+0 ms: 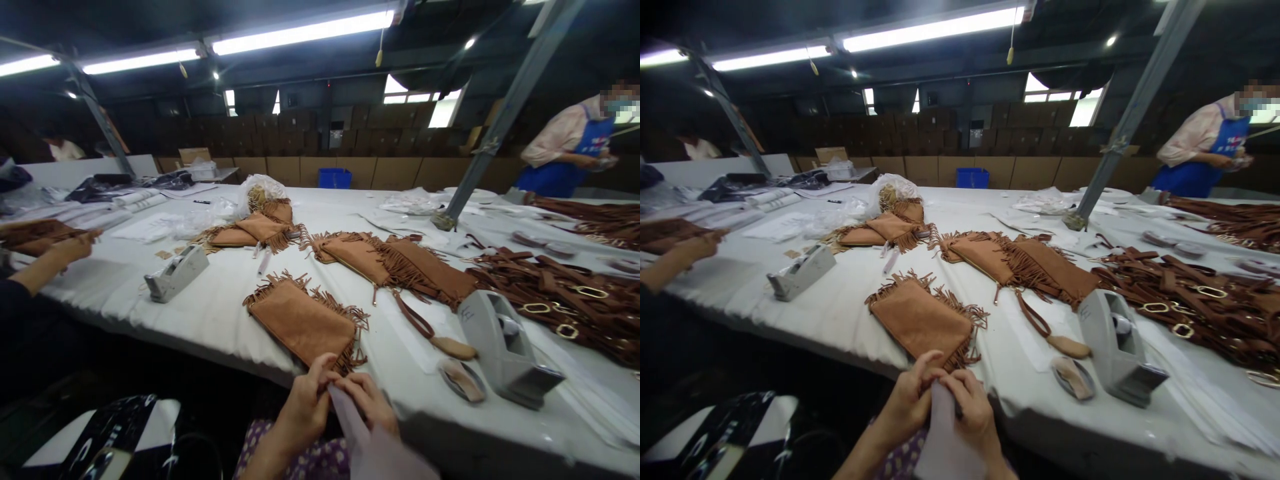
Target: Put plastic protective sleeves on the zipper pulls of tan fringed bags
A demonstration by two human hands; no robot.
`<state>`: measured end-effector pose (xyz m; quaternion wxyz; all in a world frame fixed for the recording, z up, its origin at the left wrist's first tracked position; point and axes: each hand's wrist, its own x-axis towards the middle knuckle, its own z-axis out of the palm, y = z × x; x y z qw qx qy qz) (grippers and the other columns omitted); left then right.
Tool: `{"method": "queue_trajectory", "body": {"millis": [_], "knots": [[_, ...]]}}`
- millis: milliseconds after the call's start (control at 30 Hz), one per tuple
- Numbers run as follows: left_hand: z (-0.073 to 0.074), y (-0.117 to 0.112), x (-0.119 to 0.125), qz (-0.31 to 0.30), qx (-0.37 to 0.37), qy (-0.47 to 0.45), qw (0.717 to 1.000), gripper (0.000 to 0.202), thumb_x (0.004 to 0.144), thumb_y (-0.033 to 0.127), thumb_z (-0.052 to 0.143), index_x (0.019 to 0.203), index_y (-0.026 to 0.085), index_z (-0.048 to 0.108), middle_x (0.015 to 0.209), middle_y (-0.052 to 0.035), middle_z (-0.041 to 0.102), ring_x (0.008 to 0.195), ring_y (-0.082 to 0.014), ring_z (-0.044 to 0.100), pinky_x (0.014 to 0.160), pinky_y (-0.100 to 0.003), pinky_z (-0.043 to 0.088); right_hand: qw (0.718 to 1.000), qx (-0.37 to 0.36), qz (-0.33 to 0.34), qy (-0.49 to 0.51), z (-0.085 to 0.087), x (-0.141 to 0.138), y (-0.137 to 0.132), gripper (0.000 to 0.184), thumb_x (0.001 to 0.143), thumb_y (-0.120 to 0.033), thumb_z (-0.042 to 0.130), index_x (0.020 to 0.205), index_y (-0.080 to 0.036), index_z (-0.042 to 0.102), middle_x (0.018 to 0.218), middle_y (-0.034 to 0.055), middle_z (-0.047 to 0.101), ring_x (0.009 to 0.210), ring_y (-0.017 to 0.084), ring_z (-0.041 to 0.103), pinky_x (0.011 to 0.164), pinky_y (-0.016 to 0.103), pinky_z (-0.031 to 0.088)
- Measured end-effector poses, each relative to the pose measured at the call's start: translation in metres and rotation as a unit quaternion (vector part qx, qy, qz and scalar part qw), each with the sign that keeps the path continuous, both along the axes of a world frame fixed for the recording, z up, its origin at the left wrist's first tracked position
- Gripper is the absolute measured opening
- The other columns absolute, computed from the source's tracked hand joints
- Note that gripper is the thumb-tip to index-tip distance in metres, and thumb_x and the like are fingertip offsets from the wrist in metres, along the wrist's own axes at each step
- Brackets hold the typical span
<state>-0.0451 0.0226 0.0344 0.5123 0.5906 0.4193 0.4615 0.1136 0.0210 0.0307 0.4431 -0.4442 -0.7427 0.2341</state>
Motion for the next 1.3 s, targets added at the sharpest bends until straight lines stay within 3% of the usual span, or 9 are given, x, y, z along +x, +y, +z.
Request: {"method": "queue_trajectory", "body": {"millis": [100, 200, 333, 400, 533, 700, 800, 1033, 1300], "knots": [[0.004, -0.004, -0.011, 0.048, -0.053, -0.06, 0.996, 0.044, 0.083, 0.035, 0.06, 0.122, 0.019, 0.047, 0.105, -0.0112, 0.069, 0.084, -0.019, 0.066, 0.076, -0.028, 0.049, 0.995, 0.085, -0.026, -0.038, -0.007, -0.004, 0.004, 0.026, 0.086, -0.028, 0.051, 0.1, -0.025, 0.073, 0.088, 0.0093, 0.07, 0.08, 0.023, 0.066, 0.07, 0.034, 0.055], [0.002, -0.014, -0.033, 0.102, -0.203, -0.178, 0.957, 0.043, 0.08, 0.055, 0.058, 0.102, 0.018, 0.054, 0.096, -0.0095, 0.068, 0.075, -0.0173, 0.067, 0.071, -0.029, 0.051, 0.979, 0.167, -0.037, -0.108, -0.016, -0.016, 0.003, 0.028, 0.088, -0.02, 0.047, 0.103, -0.024, 0.071, 0.09, 0.0102, 0.07, 0.082, 0.023, 0.065, 0.073, 0.037, 0.054], [-0.009, -0.035, -0.056, -0.085, -0.389, -0.215, 0.892, 0.062, 0.074, 0.071, 0.052, 0.087, 0.011, 0.059, 0.073, -0.0095, 0.066, 0.062, -0.0183, 0.065, 0.06, -0.03, 0.05, 0.971, 0.201, 0.013, -0.125, -0.032, -0.042, -0.011, 0.027, 0.087, -0.014, 0.047, 0.101, -0.02, 0.07, 0.08, 0.0112, 0.068, 0.073, 0.023, 0.062, 0.066, 0.037, 0.053], [-0.016, -0.045, -0.061, -0.108, -0.38, -0.17, 0.903, 0.057, 0.069, 0.065, 0.064, 0.086, 0.011, 0.06, 0.066, -0.0073, 0.066, 0.054, -0.0155, 0.061, 0.054, -0.026, 0.047, 0.978, 0.171, 0.041, -0.112, -0.039, -0.049, -0.016, 0.029, 0.086, -0.012, 0.046, 0.102, -0.021, 0.069, 0.081, 0.0106, 0.068, 0.073, 0.023, 0.063, 0.066, 0.036, 0.054], [-0.021, -0.059, -0.079, -0.043, -0.292, -0.052, 0.954, 0.038, 0.071, 0.048, 0.071, 0.081, 0.014, 0.059, 0.057, 0.0009, 0.06, 0.043, -0.0073, 0.046, 0.045, -0.018, 0.033, 0.989, 0.084, 0.072, -0.101, -0.034, -0.035, -0.007, 0.042, 0.082, -0.01, 0.048, 0.116, -0.027, 0.064, 0.109, 0.01, 0.066, 0.098, 0.026, 0.062, 0.084, 0.036, 0.052], [-0.015, -0.074, -0.113, -0.094, -0.277, -0.03, 0.956, 0.028, 0.082, 0.037, 0.062, 0.098, 0.014, 0.062, 0.069, -0.0011, 0.063, 0.049, -0.0072, 0.048, 0.05, -0.019, 0.034, 0.97, 0.091, 0.114, -0.197, -0.016, -0.027, 0.024, 0.043, 0.079, -0.011, 0.052, 0.117, -0.025, 0.064, 0.123, 0.0127, 0.059, 0.11, 0.028, 0.054, 0.092, 0.045, 0.042], [-0.029, -0.079, -0.122, -0.085, -0.28, -0.022, 0.956, 0.029, 0.083, 0.039, 0.062, 0.096, 0.013, 0.063, 0.072, -0.0018, 0.063, 0.052, -0.0077, 0.049, 0.053, -0.02, 0.036, 0.944, 0.116, 0.171, -0.256, -0.019, -0.04, 0.034, 0.028, 0.082, -0.016, 0.056, 0.105, -0.027, 0.068, 0.113, 0.01, 0.063, 0.097, 0.024, 0.056, 0.084, 0.04, 0.041], [-0.083, -0.078, -0.114, -0.024, -0.258, -0.012, 0.966, 0.042, 0.081, 0.053, 0.059, 0.086, 0.012, 0.065, 0.07, -0.0041, 0.065, 0.056, -0.0106, 0.05, 0.056, -0.022, 0.035, 0.931, 0.239, 0.164, -0.222, -0.049, -0.048, 0.041, 0.019, 0.089, -0.018, 0.054, 0.099, -0.025, 0.068, 0.095, 0.0066, 0.064, 0.084, 0.018, 0.051, 0.076, 0.034, 0.037], [-0.076, -0.065, -0.097, 0.03, -0.234, -0.015, 0.972, 0.047, 0.078, 0.057, 0.06, 0.078, 0.01, 0.07, 0.063, -0.0018, 0.061, 0.053, -0.0088, 0.043, 0.053, -0.022, 0.029, 0.934, 0.249, 0.171, -0.192, -0.059, -0.045, 0.044, 0.023, 0.086, -0.016, 0.054, 0.102, -0.026, 0.067, 0.096, 0.0051, 0.064, 0.089, 0.019, 0.052, 0.078, 0.035, 0.037]]}}
